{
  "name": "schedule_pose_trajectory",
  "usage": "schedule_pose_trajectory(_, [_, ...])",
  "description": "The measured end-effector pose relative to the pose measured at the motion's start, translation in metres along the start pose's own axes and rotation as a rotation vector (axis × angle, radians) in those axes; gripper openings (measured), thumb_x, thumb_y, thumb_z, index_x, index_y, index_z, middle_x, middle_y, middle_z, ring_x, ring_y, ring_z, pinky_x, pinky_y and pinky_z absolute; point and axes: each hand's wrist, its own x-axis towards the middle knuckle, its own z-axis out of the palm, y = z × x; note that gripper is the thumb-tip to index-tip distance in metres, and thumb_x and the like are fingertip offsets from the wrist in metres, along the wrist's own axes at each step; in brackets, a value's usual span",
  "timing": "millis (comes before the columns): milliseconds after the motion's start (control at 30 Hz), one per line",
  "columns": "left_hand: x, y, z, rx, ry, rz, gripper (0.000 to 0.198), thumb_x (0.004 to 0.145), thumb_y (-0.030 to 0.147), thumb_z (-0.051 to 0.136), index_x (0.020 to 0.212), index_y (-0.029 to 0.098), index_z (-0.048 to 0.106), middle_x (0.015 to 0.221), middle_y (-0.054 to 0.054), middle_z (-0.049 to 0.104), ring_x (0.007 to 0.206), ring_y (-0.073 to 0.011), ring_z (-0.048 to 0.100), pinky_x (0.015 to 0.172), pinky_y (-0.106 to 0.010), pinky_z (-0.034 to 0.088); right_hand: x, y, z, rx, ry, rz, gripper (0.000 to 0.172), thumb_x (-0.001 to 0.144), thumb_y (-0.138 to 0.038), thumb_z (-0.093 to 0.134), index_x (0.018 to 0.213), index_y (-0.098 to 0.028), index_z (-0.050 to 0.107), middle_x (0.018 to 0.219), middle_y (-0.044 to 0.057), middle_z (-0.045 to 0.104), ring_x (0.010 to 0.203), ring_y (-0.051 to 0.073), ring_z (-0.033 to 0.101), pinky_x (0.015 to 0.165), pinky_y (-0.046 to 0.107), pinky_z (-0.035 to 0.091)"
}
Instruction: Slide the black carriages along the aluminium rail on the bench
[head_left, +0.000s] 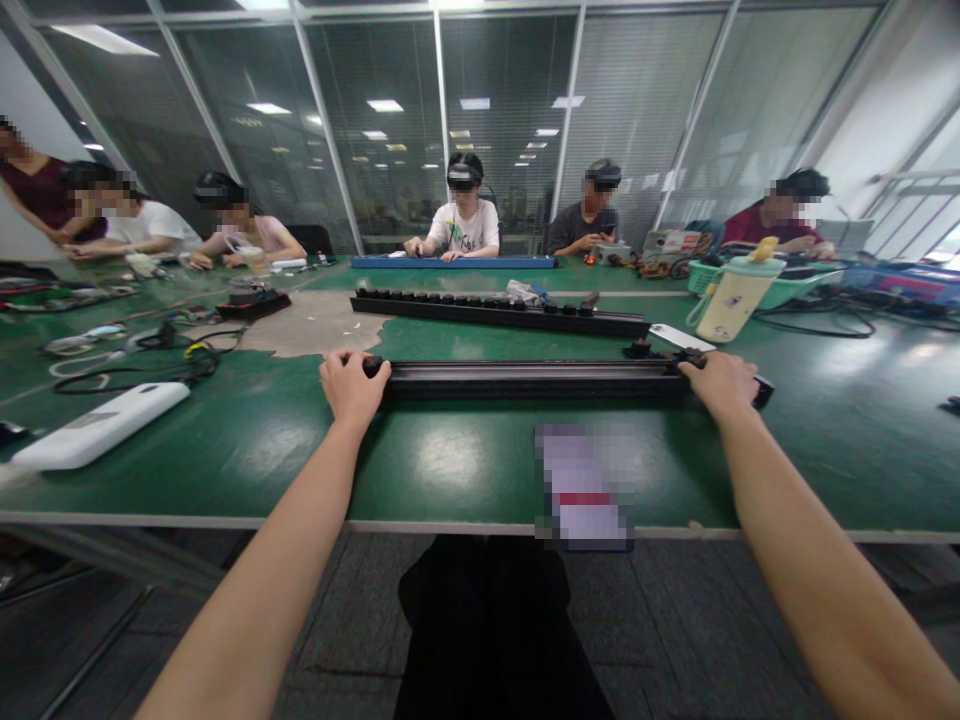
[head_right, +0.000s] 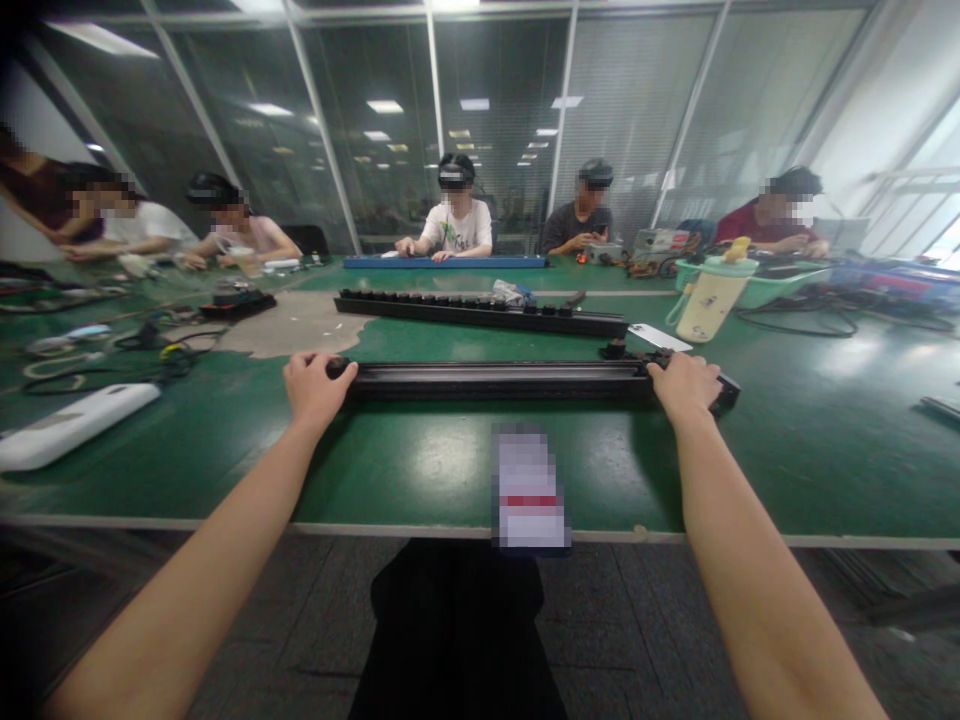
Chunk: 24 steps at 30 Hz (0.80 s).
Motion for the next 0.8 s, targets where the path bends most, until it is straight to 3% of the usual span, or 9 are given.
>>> schedule_pose_trajectory(200, [-0.0005, 0.0009, -0.0009, -0.004, -0.003, -0.002, 0.03, 0.084, 0.044, 0.066, 0.101, 0.021, 0.073, 0.124, -0.015, 0.054, 0.124, -0.0356, 0.048, 0.114, -0.048, 0.039, 0.0, -0.0032, 0.0003, -0.003, 0.008, 0.003, 0.058, 0.1, -0.046, 0.047, 0.134, -0.001, 0.061, 0.14, 0.033, 0.054, 0.128, 0.039, 0.048, 0.098, 0.05, 0.045])
schedule_pose_trajectory(333, [-0.001, 0.0012, -0.0012, -0.007, -0.003, 0.0, 0.031, 0.084, 0.044, 0.066, 0.103, 0.02, 0.073, 0.124, -0.015, 0.054, 0.124, -0.0358, 0.048, 0.114, -0.048, 0.039, 0.0004, -0.0008, -0.0011, 0.002, 0.029, 0.033, 0.059, 0.098, -0.045, 0.053, 0.13, 0.003, 0.063, 0.134, 0.035, 0.059, 0.128, 0.04, 0.053, 0.098, 0.047, 0.047])
schedule_pose_trajectory(533, [-0.0008, 0.001, -0.0008, -0.001, 0.004, 0.006, 0.03, 0.084, 0.043, 0.065, 0.103, 0.02, 0.072, 0.123, -0.015, 0.054, 0.124, -0.0353, 0.048, 0.114, -0.049, 0.039, -0.0008, 0.0022, -0.006, 0.078, 0.061, 0.144, 0.055, 0.091, -0.046, 0.068, 0.125, -0.002, 0.068, 0.122, 0.033, 0.067, 0.119, 0.039, 0.064, 0.095, 0.046, 0.05])
schedule_pose_trajectory(800, [-0.0001, 0.0001, 0.0003, -0.006, -0.003, 0.004, 0.03, 0.085, 0.043, 0.066, 0.103, 0.021, 0.072, 0.122, -0.015, 0.054, 0.124, -0.0369, 0.048, 0.114, -0.05, 0.039, -0.0028, 0.0045, -0.0089, 0.106, 0.066, 0.24, 0.067, 0.089, -0.05, 0.067, 0.134, -0.001, 0.06, 0.132, 0.033, 0.064, 0.128, 0.042, 0.06, 0.105, 0.05, 0.043])
